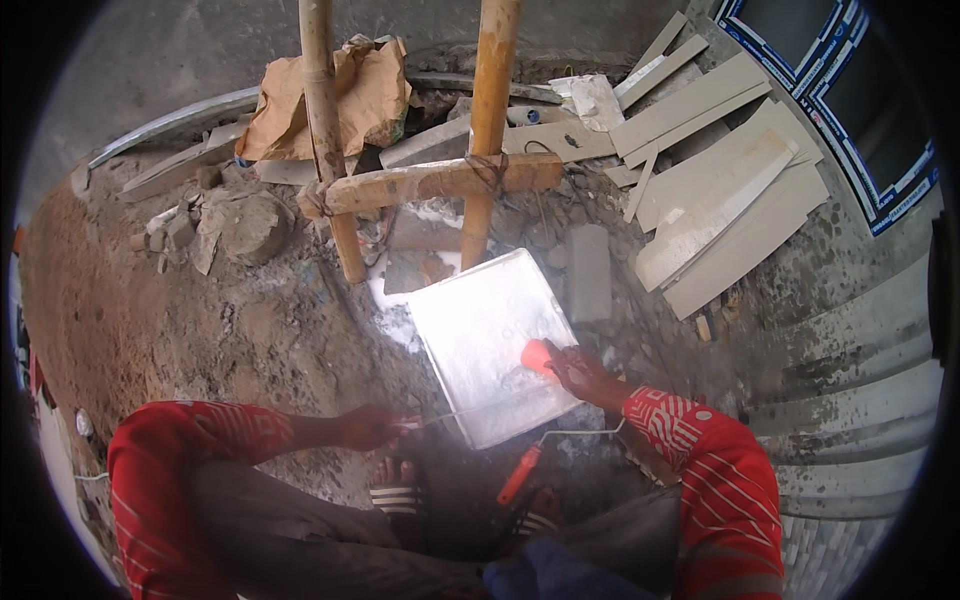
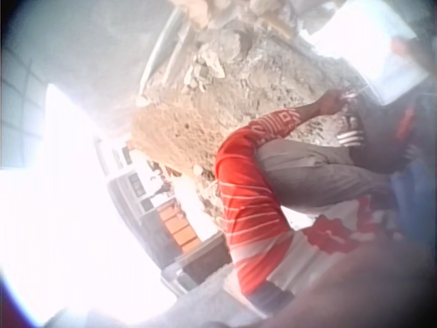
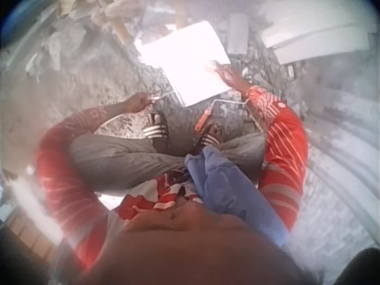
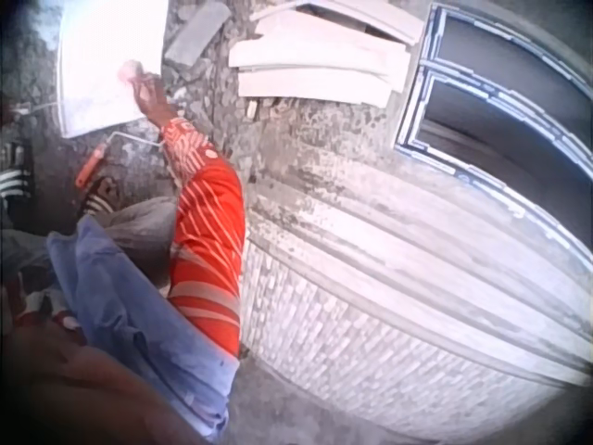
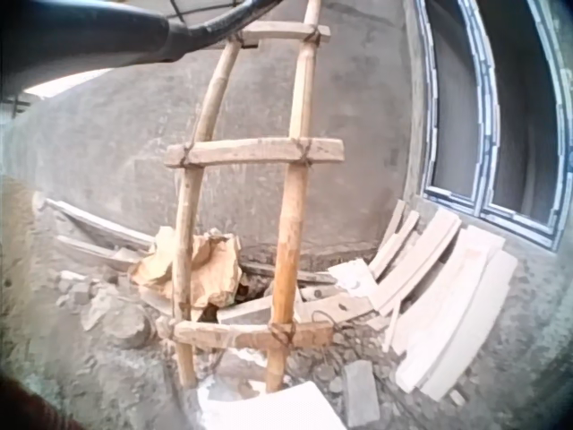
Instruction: The person sits on the ground and repeatedly rolls a pink paint roller back and forth inside a white paint tray. The person holds the tray steady with one hand while manipulating the roller with the other, ensuring the roller is coated with the white substance.
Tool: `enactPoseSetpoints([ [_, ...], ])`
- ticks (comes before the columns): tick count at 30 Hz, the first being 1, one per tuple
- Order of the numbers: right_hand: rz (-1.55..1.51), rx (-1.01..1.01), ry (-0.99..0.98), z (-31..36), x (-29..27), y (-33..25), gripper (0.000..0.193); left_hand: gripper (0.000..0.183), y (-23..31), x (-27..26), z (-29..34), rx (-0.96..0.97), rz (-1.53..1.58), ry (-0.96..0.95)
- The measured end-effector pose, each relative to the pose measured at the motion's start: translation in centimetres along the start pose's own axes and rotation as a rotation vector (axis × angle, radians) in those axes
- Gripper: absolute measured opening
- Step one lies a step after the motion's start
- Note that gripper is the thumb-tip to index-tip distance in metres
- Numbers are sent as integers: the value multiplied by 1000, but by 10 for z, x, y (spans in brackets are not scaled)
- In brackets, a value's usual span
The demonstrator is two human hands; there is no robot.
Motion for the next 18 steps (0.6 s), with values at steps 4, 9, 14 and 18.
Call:
enactPoseSetpoints([
  [4,-126,602,-309,-16,-4,49,66,32,-3,-9,5,2,-17,39],
  [9,-823,1055,-494,45,35,69,90,44,-10,-15,-1,-33,53,44],
  [14,-1175,897,-714,35,31,52,104,45,-18,-13,3,12,109,86],
  [18,-1025,988,-647,14,-7,78,92,40,0,-19,7,10,61,83],
])
Point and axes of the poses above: each hand's wrist, its own z-axis away from the middle knuckle, its own x-axis out of the palm, y = z × x, the point moved 9 cm from there along -z, towards the middle knuckle, and after that the axes turned 2 degrees about y, right-handed, at the moved point
